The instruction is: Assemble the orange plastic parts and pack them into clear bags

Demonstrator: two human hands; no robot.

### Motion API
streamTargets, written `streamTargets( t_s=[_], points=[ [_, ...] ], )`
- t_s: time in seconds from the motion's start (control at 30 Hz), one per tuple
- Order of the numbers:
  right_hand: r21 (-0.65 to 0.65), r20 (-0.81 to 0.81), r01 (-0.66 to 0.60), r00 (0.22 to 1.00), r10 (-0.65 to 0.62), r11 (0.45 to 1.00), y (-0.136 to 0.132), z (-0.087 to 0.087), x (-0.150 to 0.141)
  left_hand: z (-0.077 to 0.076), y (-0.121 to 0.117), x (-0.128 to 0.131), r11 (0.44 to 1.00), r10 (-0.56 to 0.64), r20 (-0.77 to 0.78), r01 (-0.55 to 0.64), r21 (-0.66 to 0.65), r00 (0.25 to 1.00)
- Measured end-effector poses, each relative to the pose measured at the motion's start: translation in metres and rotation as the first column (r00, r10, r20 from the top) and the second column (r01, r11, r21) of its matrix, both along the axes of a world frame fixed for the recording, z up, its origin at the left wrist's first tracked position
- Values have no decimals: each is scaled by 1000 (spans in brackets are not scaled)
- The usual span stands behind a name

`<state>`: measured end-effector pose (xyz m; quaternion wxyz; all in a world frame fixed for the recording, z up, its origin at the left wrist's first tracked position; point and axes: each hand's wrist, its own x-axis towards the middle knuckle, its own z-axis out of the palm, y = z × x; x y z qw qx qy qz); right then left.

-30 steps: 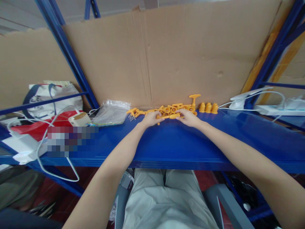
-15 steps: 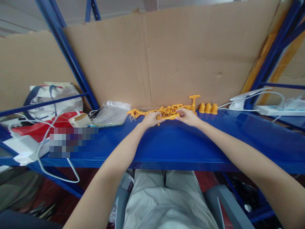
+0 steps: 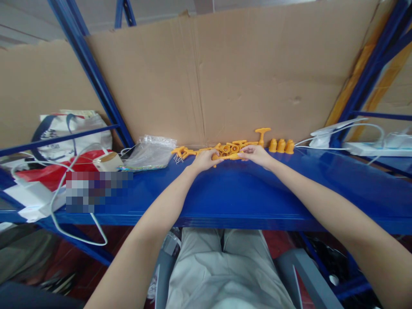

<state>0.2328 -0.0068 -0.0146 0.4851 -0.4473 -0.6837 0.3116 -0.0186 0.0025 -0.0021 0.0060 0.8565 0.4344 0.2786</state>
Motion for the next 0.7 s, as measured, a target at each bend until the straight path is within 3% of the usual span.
streamTargets(
  t_s=[0.13,0.47,0.7],
  points=[
    [-21,-18,-19,1000,19,1000,0,-1,-1,-2,4,0,1000,0,12,1,-21,1000],
    [144,16,-75,997,74,987,6,-7,1,-3,6,-2,991,-24,29,27,-128,999],
    [-17,35,-65,997,66,998,-6,-1,-4,6,-5,1,998,22,-38,-20,58,999]
  ],
)
